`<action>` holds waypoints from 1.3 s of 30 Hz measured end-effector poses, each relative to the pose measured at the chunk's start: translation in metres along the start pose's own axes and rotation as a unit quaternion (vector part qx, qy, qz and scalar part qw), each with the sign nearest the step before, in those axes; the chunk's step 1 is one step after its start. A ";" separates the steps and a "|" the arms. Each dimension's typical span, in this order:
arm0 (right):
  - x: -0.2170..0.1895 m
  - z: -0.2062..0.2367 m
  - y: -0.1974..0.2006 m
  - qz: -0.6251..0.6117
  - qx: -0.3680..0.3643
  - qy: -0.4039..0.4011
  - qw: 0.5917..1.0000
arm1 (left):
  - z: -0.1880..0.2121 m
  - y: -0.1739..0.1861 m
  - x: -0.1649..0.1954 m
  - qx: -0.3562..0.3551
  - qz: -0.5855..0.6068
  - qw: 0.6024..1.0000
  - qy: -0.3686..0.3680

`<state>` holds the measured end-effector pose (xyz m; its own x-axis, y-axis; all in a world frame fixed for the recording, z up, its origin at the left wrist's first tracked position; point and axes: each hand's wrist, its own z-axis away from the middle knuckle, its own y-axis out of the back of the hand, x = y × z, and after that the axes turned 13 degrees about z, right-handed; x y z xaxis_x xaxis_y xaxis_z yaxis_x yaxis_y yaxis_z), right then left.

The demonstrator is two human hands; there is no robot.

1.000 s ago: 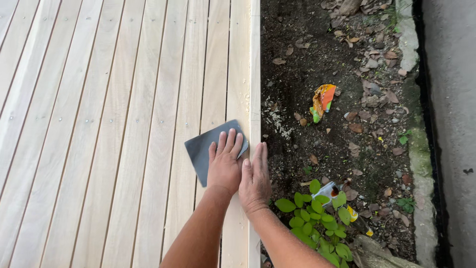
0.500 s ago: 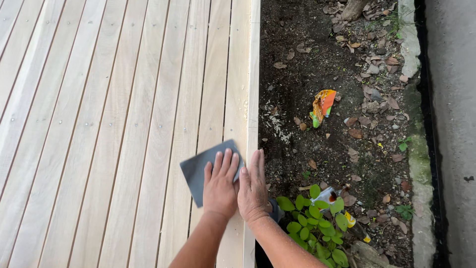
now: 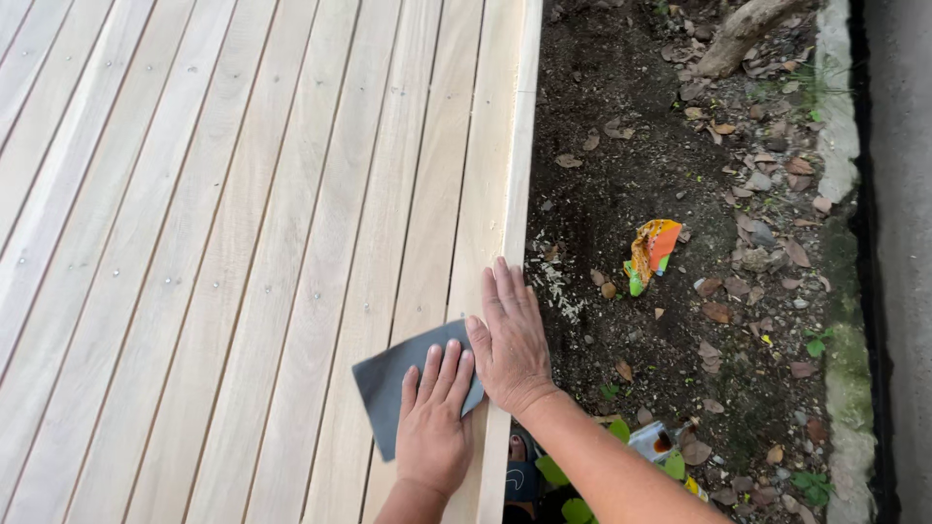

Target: The person sands the slatted wooden surface of a large framed panel, rubbing a sheet of sandpaper by hand along the planks. They work across different sections of the panel, steadying the wood with the other hand while sanding board after board.

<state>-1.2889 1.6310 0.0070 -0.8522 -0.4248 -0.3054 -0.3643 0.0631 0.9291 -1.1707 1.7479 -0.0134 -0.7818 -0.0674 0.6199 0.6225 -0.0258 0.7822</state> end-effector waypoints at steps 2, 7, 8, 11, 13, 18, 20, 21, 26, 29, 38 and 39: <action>0.001 -0.028 0.002 -0.025 -0.020 0.040 0.999 | -0.053 0.005 -0.003 0.022 0.034 0.999 0.001; 0.006 -0.081 -0.003 -0.070 -0.025 0.095 0.993 | -0.187 0.040 -0.004 0.013 -0.008 0.999 -0.028; 0.010 -0.092 -0.007 -0.065 -0.036 0.099 0.992 | -0.197 0.048 -0.002 0.016 -0.003 0.999 -0.029; 0.026 -0.125 -0.015 -0.040 -0.064 0.109 0.991 | -0.180 0.059 0.003 0.075 0.058 0.995 -0.022; 0.034 -0.154 -0.022 -0.011 -0.058 0.116 0.991 | -0.143 0.058 -0.001 0.038 0.009 0.999 -0.031; 0.046 -0.206 -0.033 0.097 -0.095 0.112 0.984 | -0.124 0.050 -0.035 -0.062 0.000 0.996 -0.061; 0.046 -0.213 -0.035 0.141 -0.118 0.109 0.977 | -0.169 0.054 -0.046 -0.036 0.012 0.999 -0.030; 0.045 -0.214 -0.035 0.147 -0.122 0.102 0.976 | -0.196 0.057 -0.050 -0.006 0.014 0.999 -0.038; 0.043 -0.220 -0.033 0.132 -0.113 0.093 0.980 | -0.280 0.074 -0.053 0.083 -0.008 0.996 -0.029; 0.041 -0.228 -0.032 0.153 -0.096 0.111 0.977 | -0.240 0.073 -0.049 0.079 0.005 0.997 -0.001; 0.065 -0.289 -0.036 0.087 -0.129 0.124 0.980 | -0.237 0.073 -0.065 0.014 -0.017 0.999 0.031; 0.070 -0.308 -0.037 0.087 -0.127 0.125 0.980 | -0.268 0.077 -0.069 0.037 -0.009 0.999 0.026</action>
<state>-1.2196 1.3208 0.0150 -0.7628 -0.6379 -0.1061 -0.0894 -0.0585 0.9943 -1.0586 1.4835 -0.0127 -0.7884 -0.1193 0.6035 0.6028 0.0457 0.7965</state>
